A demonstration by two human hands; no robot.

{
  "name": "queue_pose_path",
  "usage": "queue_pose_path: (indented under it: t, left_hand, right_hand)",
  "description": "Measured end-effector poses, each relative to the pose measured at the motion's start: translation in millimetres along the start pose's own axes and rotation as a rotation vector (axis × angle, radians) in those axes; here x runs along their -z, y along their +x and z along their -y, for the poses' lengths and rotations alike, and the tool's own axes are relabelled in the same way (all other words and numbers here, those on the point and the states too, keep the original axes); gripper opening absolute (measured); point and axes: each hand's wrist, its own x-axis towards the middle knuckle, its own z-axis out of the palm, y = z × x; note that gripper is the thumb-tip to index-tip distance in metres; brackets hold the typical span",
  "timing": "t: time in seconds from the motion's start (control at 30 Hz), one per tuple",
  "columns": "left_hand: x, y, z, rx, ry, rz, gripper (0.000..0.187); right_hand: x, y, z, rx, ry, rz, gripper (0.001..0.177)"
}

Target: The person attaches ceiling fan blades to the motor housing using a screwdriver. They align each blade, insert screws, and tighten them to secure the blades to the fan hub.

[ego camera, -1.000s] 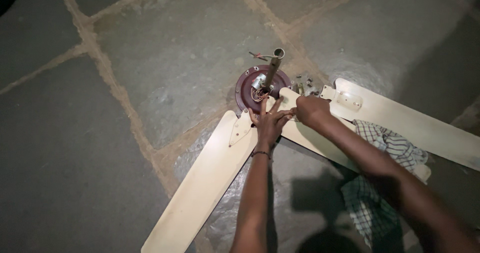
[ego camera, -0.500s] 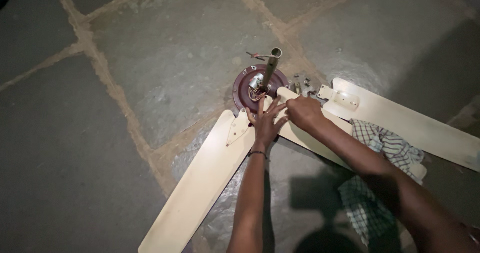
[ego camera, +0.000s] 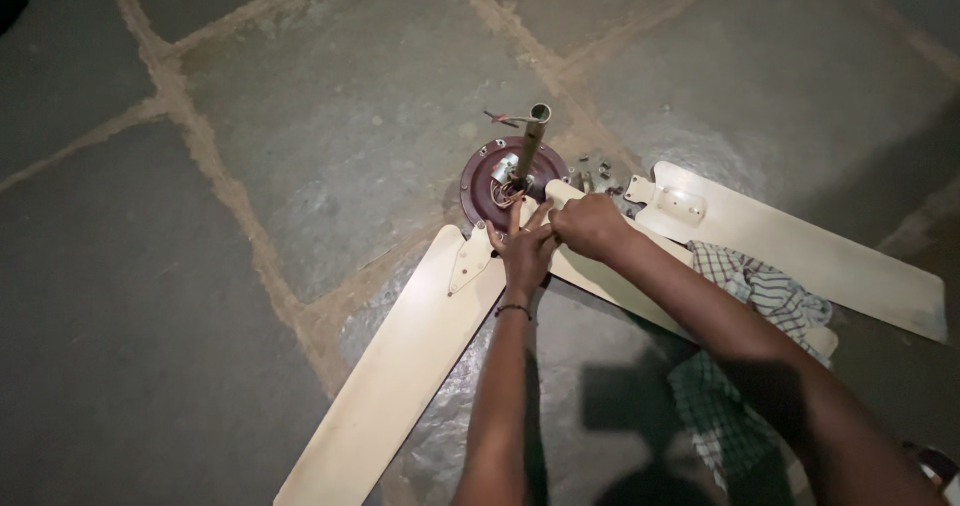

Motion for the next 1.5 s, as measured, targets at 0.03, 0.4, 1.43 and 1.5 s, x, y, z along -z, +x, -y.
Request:
queue_pose_path:
  t: [0.03, 0.4, 1.43, 1.5]
  left_hand:
    - [-3.6, -0.8, 1.2, 0.007, 0.029, -0.008, 0.012]
    - [0.3, -4.1, -0.3, -0.040, -0.014, -0.018, 0.010]
    - [7.7, -1.3, -2.7, -0.024, -0.016, 0.014, 0.011]
    - [8.1, -4.3, 3.5, -0.021, -0.019, 0.052, 0.015]
  right_hand:
    - [-3.7, -2.0, 1.4, 0.033, -0.037, -0.044, 0.017]
    - [20.9, 3.8, 53.3, -0.612, 0.931, -0.834, 0.029]
    - [11.1, -4.1, -2.1, -0.449, 0.385, 0.168, 0.033]
    - [13.7, -5.4, -2.3, -0.340, 0.299, 0.215, 0.031]
